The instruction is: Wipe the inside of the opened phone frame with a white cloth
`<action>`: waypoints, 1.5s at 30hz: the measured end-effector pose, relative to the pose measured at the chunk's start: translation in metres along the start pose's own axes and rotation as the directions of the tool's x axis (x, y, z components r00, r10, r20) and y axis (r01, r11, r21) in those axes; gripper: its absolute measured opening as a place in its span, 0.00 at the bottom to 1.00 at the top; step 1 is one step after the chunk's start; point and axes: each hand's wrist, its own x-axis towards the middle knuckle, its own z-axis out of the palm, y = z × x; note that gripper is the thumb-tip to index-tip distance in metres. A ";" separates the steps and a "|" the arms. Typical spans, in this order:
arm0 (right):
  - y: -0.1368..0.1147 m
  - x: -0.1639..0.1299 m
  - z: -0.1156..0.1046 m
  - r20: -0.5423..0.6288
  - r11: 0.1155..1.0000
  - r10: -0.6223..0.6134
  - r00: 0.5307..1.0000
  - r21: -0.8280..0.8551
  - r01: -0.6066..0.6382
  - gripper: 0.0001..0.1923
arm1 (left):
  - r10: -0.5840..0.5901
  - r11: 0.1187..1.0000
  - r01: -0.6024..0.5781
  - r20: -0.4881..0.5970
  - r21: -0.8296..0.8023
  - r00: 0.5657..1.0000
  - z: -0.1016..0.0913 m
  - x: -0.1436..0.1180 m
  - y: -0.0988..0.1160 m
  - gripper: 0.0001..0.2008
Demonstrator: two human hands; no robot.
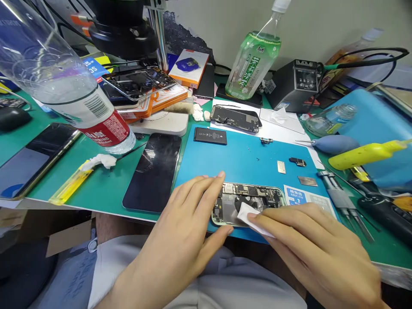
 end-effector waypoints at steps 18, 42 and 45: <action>-0.020 0.033 0.015 0.035 0.998 0.038 0.999 -0.060 -0.035 0.07 | -0.005 1.000 0.006 -0.028 0.016 1.000 0.003 -0.002 -0.001 0.36; -0.023 0.040 0.022 0.086 0.963 -0.029 0.996 -0.263 0.051 0.10 | -0.024 0.998 0.023 -0.015 -0.061 1.000 0.006 -0.003 -0.001 0.39; -0.019 0.035 0.014 0.002 0.991 0.022 1.000 -0.129 -0.021 0.08 | -0.020 0.997 0.019 -0.020 -0.073 1.000 0.005 -0.002 -0.002 0.40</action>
